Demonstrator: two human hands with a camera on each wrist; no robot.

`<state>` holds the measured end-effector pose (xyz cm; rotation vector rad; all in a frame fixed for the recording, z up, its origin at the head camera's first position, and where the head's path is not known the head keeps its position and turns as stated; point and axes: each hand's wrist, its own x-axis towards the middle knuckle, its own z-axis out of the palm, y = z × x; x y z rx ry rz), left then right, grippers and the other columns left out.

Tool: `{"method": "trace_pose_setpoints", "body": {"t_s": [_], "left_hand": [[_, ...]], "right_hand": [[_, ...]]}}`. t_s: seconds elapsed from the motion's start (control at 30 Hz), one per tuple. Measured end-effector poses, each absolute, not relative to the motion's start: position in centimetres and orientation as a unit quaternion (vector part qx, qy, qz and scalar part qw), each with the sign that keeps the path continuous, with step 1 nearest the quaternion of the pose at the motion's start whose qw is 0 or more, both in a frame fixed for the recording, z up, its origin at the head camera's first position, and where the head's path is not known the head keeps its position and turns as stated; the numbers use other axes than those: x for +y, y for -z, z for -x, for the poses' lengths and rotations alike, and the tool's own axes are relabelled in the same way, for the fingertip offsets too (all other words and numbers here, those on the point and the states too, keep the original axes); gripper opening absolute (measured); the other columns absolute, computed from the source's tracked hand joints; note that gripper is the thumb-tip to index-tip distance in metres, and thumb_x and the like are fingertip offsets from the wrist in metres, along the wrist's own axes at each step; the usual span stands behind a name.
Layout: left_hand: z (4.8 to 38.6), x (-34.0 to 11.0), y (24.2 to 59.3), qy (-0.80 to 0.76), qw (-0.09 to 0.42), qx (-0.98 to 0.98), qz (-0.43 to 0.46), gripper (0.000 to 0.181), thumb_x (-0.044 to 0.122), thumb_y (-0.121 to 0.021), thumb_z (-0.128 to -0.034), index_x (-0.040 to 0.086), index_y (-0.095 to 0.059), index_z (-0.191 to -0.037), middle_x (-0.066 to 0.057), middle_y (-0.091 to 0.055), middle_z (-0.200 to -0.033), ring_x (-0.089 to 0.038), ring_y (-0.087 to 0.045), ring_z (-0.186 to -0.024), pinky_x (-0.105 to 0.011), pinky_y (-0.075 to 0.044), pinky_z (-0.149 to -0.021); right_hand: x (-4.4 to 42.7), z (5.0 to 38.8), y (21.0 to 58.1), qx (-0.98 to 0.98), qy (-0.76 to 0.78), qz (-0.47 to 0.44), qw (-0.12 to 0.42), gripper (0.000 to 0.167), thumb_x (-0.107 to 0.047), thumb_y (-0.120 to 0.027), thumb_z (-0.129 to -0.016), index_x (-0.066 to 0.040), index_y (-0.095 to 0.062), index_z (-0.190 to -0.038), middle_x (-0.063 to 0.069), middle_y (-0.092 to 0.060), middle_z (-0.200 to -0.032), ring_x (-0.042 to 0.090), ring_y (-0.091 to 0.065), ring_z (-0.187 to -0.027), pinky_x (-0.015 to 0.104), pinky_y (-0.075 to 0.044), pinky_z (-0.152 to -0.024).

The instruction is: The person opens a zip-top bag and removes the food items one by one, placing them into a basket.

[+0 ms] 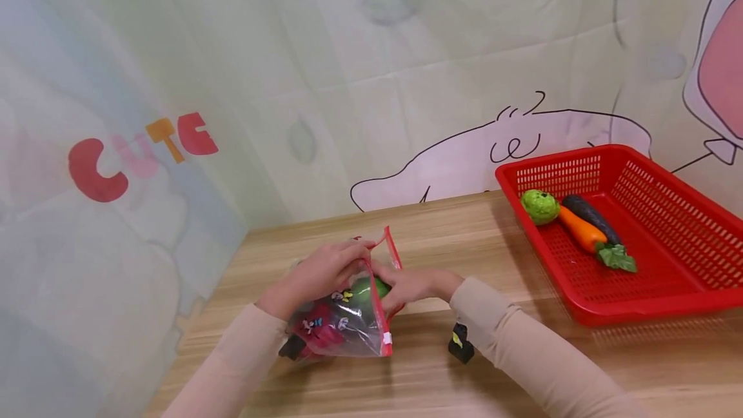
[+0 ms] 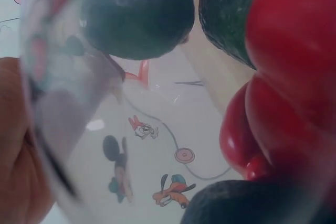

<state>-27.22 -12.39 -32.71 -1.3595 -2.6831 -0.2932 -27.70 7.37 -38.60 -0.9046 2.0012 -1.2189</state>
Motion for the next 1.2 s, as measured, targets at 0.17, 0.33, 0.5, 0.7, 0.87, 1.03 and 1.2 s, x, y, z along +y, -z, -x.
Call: {"method": "trace_pose_setpoints", "body": {"t_s": [0.17, 0.33, 0.5, 0.7, 0.87, 1.03, 1.2], "left_hand": [[27.2, -12.4, 32.8, 0.103, 0.052, -0.888, 0.446, 0.010, 0.014, -0.053, -0.0929, 0.015, -0.057, -0.102, -0.006, -0.055, -0.132, -0.019, -0.059, -0.112, -0.032, -0.050, -0.092], [27.3, -12.3, 32.7, 0.096, 0.059, -0.887, 0.449, 0.011, 0.014, -0.051, -0.0942, 0.016, -0.058, -0.103, -0.006, -0.055, -0.131, -0.020, -0.058, -0.114, -0.034, -0.047, -0.097], [27.4, -12.1, 32.7, 0.092, 0.073, -0.881, 0.458, 0.011, 0.011, -0.051, -0.0936, 0.013, -0.059, -0.101, -0.007, -0.057, -0.128, -0.021, -0.059, -0.112, -0.035, -0.046, -0.098], [27.6, -12.1, 33.1, 0.086, 0.094, -0.871, 0.474, 0.009, 0.009, -0.052, -0.0927, 0.011, -0.059, -0.098, -0.008, -0.059, -0.125, -0.020, -0.062, -0.107, -0.032, -0.049, -0.093], [27.6, -12.2, 33.1, 0.085, 0.085, -0.878, 0.462, 0.009, 0.012, -0.053, -0.0929, 0.012, -0.059, -0.100, -0.005, -0.059, -0.126, -0.019, -0.061, -0.109, -0.033, -0.047, -0.096], [27.6, -12.2, 33.1, 0.088, 0.080, -0.882, 0.456, 0.010, 0.012, -0.054, -0.0921, 0.013, -0.060, -0.100, -0.004, -0.059, -0.127, -0.019, -0.060, -0.110, -0.034, -0.046, -0.097], [27.7, -12.1, 33.4, 0.088, 0.082, -0.881, 0.458, 0.010, 0.011, -0.054, -0.0919, 0.013, -0.059, -0.100, -0.004, -0.058, -0.127, -0.018, -0.060, -0.110, -0.032, -0.049, -0.093]], "right_hand": [[8.0, 28.0, 38.7, 0.752, 0.479, 0.346, 0.293, 0.080, -0.018, -0.066, -0.078, -0.025, -0.021, -0.144, 0.002, -0.036, -0.135, 0.020, -0.037, -0.119, 0.036, -0.039, -0.098], [9.3, 27.9, 37.7, 0.774, 0.461, 0.359, 0.246, 0.066, -0.016, -0.064, -0.077, -0.018, -0.033, -0.136, 0.007, -0.041, -0.125, 0.022, -0.043, -0.108, 0.032, -0.046, -0.085], [10.9, 27.5, 35.8, 0.801, 0.435, 0.365, 0.188, 0.058, -0.009, -0.062, -0.074, -0.015, -0.041, -0.128, 0.007, -0.048, -0.117, 0.022, -0.049, -0.099, 0.031, -0.048, -0.079], [12.5, 26.5, 33.7, 0.844, 0.385, 0.347, 0.139, 0.056, -0.012, -0.067, -0.075, -0.019, -0.044, -0.126, 0.005, -0.049, -0.116, 0.022, -0.047, -0.102, 0.031, -0.048, -0.077], [13.6, 25.6, 31.8, 0.868, 0.358, 0.322, 0.118, 0.058, -0.014, -0.068, -0.078, -0.021, -0.043, -0.129, 0.008, -0.046, -0.123, 0.026, -0.045, -0.108, 0.034, -0.049, -0.081], [15.9, 25.5, 30.0, 0.888, 0.343, 0.292, 0.094, 0.060, -0.016, -0.068, -0.079, -0.024, -0.041, -0.132, 0.008, -0.046, -0.125, 0.028, -0.045, -0.110, 0.036, -0.050, -0.081], [19.5, 25.9, 28.8, 0.915, 0.312, 0.251, 0.042, 0.061, -0.017, -0.069, -0.079, -0.023, -0.042, -0.132, 0.008, -0.049, -0.122, 0.028, -0.046, -0.108, 0.035, -0.050, -0.076]]}}
